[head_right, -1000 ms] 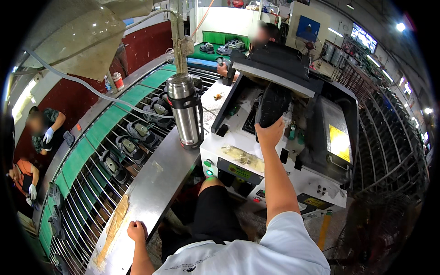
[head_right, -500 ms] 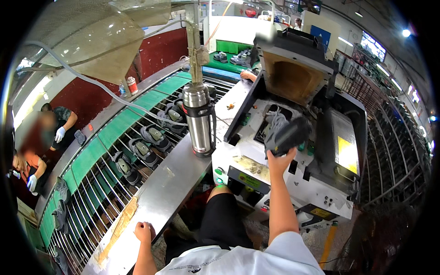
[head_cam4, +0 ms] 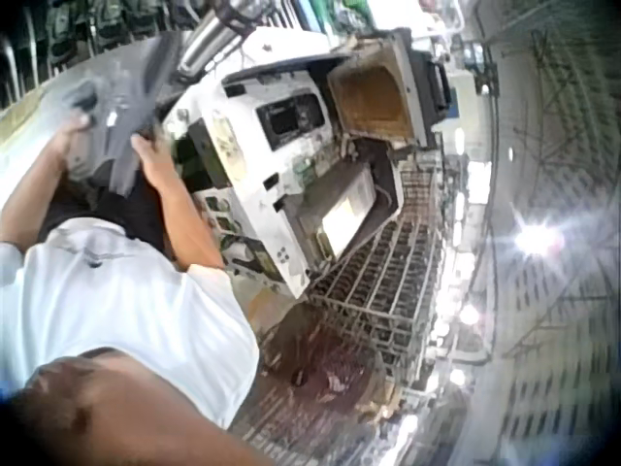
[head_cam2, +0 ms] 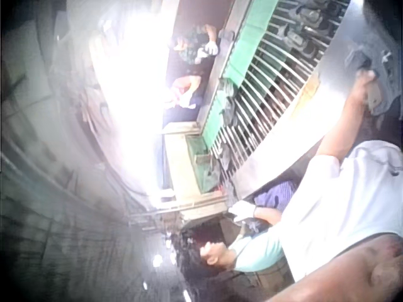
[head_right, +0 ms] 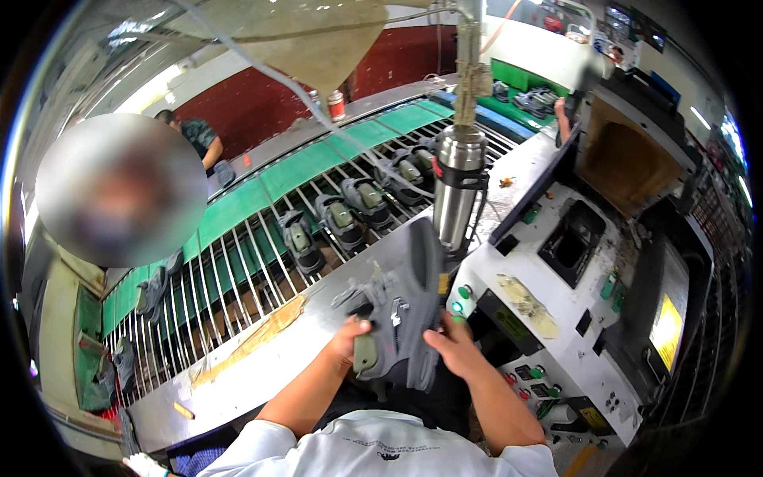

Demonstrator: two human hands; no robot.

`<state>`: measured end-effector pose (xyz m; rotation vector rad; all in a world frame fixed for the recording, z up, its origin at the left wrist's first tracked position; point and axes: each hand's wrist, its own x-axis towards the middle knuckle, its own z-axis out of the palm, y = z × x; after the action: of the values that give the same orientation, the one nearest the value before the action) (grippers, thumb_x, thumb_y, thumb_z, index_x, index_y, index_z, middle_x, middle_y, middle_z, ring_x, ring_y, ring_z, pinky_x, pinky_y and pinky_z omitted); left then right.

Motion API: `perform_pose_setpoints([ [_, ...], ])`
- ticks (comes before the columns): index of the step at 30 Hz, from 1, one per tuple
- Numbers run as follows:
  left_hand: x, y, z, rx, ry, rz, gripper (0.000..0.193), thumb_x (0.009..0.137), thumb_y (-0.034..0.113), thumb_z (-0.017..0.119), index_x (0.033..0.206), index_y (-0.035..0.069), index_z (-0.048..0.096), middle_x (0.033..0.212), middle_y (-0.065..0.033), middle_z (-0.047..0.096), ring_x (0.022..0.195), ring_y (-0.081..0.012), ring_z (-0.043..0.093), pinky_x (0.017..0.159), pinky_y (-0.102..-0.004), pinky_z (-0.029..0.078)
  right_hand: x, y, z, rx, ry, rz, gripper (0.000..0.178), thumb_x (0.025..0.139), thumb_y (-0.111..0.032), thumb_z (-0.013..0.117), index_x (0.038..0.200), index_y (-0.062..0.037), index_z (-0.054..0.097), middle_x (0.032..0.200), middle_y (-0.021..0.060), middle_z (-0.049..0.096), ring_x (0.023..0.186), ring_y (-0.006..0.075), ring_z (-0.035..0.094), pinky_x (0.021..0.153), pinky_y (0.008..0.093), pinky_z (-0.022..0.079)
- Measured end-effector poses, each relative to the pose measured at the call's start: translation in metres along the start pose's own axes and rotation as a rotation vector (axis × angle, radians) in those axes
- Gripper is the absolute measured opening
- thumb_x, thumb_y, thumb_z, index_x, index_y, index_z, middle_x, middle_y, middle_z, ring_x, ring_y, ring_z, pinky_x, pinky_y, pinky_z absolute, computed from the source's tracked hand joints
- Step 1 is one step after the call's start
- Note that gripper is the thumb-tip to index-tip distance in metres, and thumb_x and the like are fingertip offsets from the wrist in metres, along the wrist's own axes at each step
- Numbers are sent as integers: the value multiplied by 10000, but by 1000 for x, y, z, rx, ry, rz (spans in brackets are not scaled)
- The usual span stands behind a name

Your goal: The person takes shoes from a conveyor belt, places them into a machine to press the soles, operates the machine using buttons, and places the shoes back onto the belt.

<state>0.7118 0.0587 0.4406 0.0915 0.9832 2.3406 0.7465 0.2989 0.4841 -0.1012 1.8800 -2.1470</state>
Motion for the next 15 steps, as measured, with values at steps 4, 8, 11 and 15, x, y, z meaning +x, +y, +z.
perform_pose_setpoints([
  [4, -58, -6, -36, -265, 349, 85, 571, 739, 176, 629, 1243, -49, 482, 1079, -212, 618, 947, -366, 629, 870, -491, 514, 21, 14, 25, -350, -165, -96, 430, 945, -226, 517, 1283, 36, 476, 1265, 146, 515, 1198, 206, 463, 1017, 307, 337],
  [8, -106, 4, -109, -211, 684, 85, 522, 694, 182, 604, 1165, -34, 534, 1033, -196, 644, 936, -360, 639, 907, -464, 502, 30, -24, 27, -273, -109, -324, 354, 876, -145, 612, 1200, -14, 560, 1179, 88, 578, 1061, 149, 551, 893, 264, 425],
  [11, -122, 36, -179, -85, 798, 188, 452, 732, 168, 589, 1133, -35, 542, 1009, -180, 648, 904, -346, 646, 876, -453, 514, 41, -42, 28, -137, -50, -356, 271, 847, -96, 627, 1102, -5, 614, 982, 71, 616, 936, 138, 582, 801, 258, 462],
  [15, -105, 113, -240, -2, 933, 212, 390, 718, 142, 623, 1076, 0, 562, 962, -146, 638, 840, -308, 640, 791, -419, 526, 66, 2, 17, -383, 58, -160, 237, 826, -103, 661, 1049, -28, 635, 809, 25, 621, 723, 92, 570, 669, 237, 467],
])
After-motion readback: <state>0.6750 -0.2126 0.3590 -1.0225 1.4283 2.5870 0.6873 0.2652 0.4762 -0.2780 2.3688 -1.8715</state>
